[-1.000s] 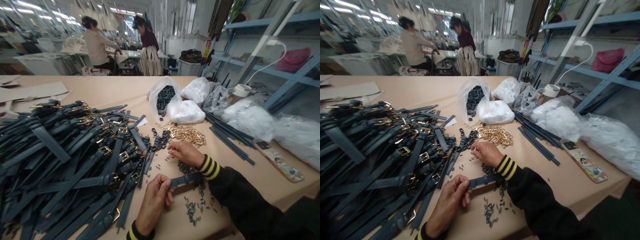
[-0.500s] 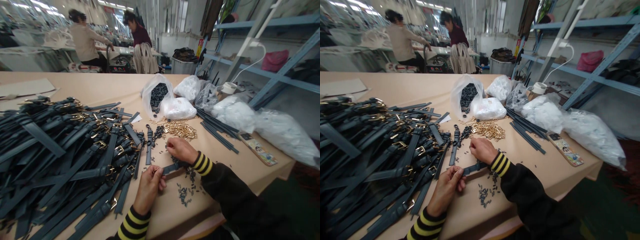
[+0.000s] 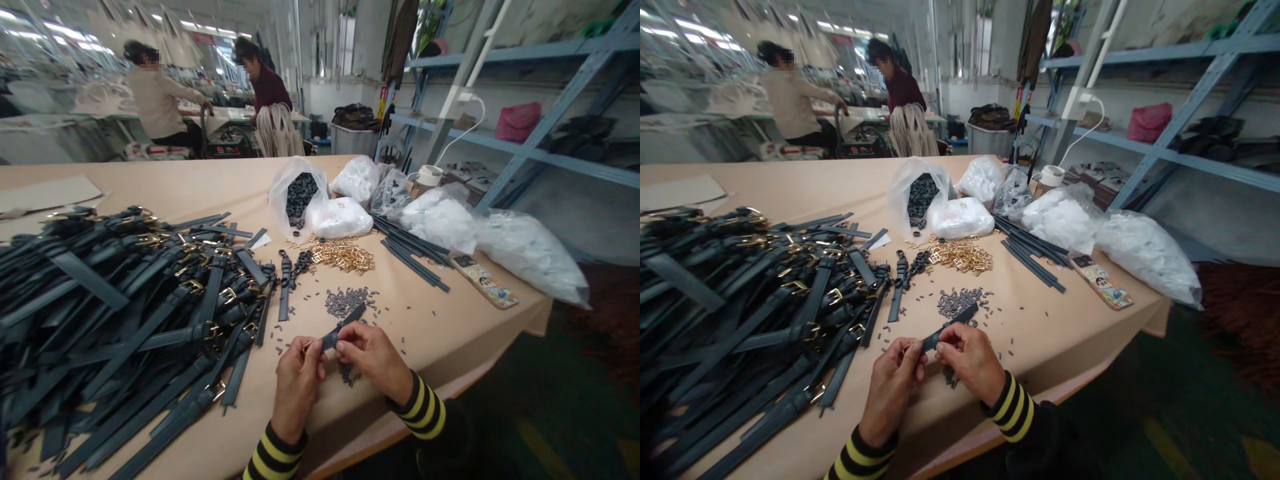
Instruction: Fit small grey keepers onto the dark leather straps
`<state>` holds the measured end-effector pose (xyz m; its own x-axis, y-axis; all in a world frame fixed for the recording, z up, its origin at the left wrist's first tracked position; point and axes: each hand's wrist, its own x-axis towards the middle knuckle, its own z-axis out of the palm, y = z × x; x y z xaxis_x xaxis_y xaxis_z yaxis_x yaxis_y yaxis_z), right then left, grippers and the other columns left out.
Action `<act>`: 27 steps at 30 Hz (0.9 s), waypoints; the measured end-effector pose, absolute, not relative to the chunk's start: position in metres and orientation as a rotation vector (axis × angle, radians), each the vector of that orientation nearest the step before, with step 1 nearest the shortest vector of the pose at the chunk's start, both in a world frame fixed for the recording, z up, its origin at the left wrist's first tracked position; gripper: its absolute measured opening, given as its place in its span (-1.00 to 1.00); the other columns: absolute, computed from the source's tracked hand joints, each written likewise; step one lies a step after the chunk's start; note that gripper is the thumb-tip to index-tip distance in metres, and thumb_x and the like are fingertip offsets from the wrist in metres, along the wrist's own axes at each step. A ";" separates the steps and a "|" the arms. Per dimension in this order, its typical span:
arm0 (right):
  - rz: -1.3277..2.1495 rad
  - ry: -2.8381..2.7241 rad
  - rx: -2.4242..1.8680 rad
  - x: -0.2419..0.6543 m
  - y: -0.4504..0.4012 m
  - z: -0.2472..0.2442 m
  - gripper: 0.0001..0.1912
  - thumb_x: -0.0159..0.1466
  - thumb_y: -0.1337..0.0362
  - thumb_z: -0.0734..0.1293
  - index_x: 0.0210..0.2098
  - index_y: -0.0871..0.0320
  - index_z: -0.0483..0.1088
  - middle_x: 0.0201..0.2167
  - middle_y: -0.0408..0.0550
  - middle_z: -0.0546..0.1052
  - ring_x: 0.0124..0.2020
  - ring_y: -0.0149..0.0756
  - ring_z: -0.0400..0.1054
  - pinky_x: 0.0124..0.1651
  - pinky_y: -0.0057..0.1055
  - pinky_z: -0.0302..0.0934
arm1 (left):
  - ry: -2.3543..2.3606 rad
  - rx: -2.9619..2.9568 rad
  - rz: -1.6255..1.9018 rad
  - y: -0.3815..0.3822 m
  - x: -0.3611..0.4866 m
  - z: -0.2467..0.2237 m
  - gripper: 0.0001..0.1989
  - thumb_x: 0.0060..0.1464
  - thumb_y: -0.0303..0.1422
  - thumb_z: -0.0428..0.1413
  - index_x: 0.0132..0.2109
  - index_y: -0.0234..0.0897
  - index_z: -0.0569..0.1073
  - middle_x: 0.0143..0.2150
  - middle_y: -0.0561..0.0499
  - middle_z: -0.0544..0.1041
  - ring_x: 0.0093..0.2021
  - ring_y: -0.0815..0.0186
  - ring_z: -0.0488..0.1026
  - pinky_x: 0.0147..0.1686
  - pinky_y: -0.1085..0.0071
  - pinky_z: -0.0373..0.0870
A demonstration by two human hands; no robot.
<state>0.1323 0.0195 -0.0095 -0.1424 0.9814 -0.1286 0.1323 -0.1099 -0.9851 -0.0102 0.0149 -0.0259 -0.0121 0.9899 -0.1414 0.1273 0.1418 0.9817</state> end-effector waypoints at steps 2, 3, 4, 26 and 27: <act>1.337 -1.360 -1.313 0.134 0.015 -0.006 -0.88 0.11 0.26 0.27 -0.42 0.21 0.30 -0.55 -0.15 0.43 -0.50 -0.39 0.35 -0.43 -0.48 0.25 | 1.375 1.248 1.035 0.012 -0.009 -0.025 -0.73 0.06 -0.17 -0.01 -0.46 -0.28 0.30 -0.69 0.16 0.30 -0.66 0.44 0.22 -0.60 0.53 0.17; 1.320 -1.376 -1.318 0.135 0.013 -0.005 -0.89 0.11 0.27 0.27 -0.41 0.21 0.31 -0.55 -0.14 0.44 -0.49 -0.39 0.36 -0.42 -0.48 0.25 | 1.373 1.270 1.029 0.010 -0.009 -0.025 -0.73 0.06 -0.18 -0.01 -0.46 -0.27 0.30 -0.68 0.16 0.30 -0.66 0.44 0.23 -0.59 0.52 0.17; 1.303 -1.396 -1.325 0.135 0.011 -0.005 -0.89 0.11 0.28 0.27 -0.40 0.21 0.32 -0.53 -0.13 0.45 -0.48 -0.38 0.36 -0.41 -0.48 0.25 | 1.367 1.288 1.022 0.009 -0.008 -0.024 -0.74 0.06 -0.18 -0.01 -0.46 -0.27 0.30 -0.67 0.16 0.29 -0.66 0.43 0.23 -0.59 0.51 0.18; 0.998 -1.620 -1.370 0.138 -0.006 0.002 -0.94 0.11 0.41 0.32 -0.39 0.17 0.41 -0.44 -0.15 0.42 -0.41 -0.40 0.30 -0.33 -0.51 0.16 | 1.392 1.530 0.940 -0.010 0.007 -0.011 -0.85 0.05 -0.27 0.02 -0.32 -0.26 0.37 -0.43 0.01 0.46 -0.41 0.29 0.38 -0.40 0.43 0.24; 0.985 -1.635 -1.376 0.139 -0.006 0.002 -0.92 0.11 0.41 0.31 -0.37 0.17 0.39 -0.45 -0.15 0.43 -0.41 -0.40 0.30 -0.34 -0.51 0.16 | 1.343 1.471 0.926 -0.009 0.006 -0.011 -0.83 0.02 -0.26 0.05 -0.30 -0.27 0.36 -0.45 0.03 0.44 -0.44 0.31 0.36 -0.44 0.45 0.25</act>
